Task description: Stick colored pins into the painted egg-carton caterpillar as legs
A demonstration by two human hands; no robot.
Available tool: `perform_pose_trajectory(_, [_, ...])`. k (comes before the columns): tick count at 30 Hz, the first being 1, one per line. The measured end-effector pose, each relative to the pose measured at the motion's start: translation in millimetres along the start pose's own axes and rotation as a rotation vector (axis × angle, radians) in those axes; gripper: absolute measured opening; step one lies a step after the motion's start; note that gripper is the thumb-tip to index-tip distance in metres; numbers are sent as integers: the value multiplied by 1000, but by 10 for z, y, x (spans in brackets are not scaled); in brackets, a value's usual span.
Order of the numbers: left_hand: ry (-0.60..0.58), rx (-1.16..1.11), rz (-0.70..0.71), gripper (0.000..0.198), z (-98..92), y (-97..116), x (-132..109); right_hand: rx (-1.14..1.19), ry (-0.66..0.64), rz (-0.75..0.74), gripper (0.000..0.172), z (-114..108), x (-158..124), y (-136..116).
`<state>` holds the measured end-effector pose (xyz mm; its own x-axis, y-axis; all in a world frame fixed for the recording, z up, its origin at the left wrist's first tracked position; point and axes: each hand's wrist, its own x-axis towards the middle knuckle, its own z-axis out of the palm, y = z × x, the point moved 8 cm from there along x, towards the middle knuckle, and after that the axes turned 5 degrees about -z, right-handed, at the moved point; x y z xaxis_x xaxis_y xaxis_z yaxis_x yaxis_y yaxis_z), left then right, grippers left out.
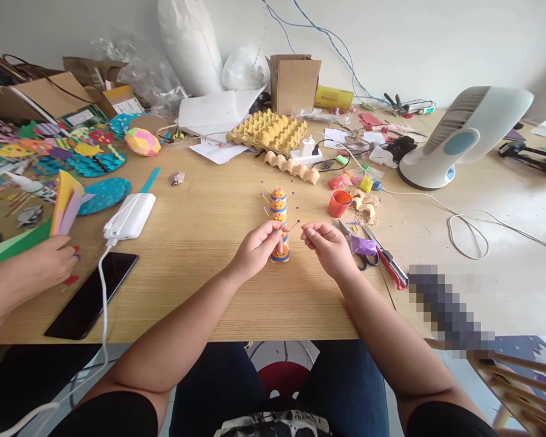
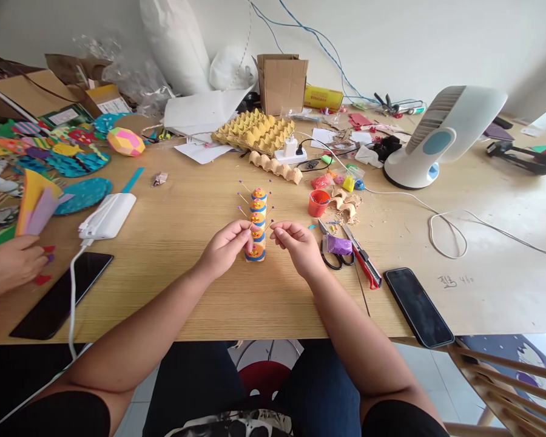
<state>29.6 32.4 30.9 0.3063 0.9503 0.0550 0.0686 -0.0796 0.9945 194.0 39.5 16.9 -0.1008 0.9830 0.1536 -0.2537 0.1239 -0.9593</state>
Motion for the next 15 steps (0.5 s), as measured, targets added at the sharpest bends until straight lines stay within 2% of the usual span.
perform_pose_trajectory(7, [-22, 78, 51, 26, 92, 34, -58, 1, -9, -16, 27, -4, -18, 11])
perform_pose_trajectory(11, [0, 127, 85, 24, 83, 51, -76, -27, -13, -13, 32, 16, -32, -4])
perform_pose_trajectory(15, [6, 268, 164, 21, 96, 101, -100, -39, -29, -5, 37, 41, -36, 14])
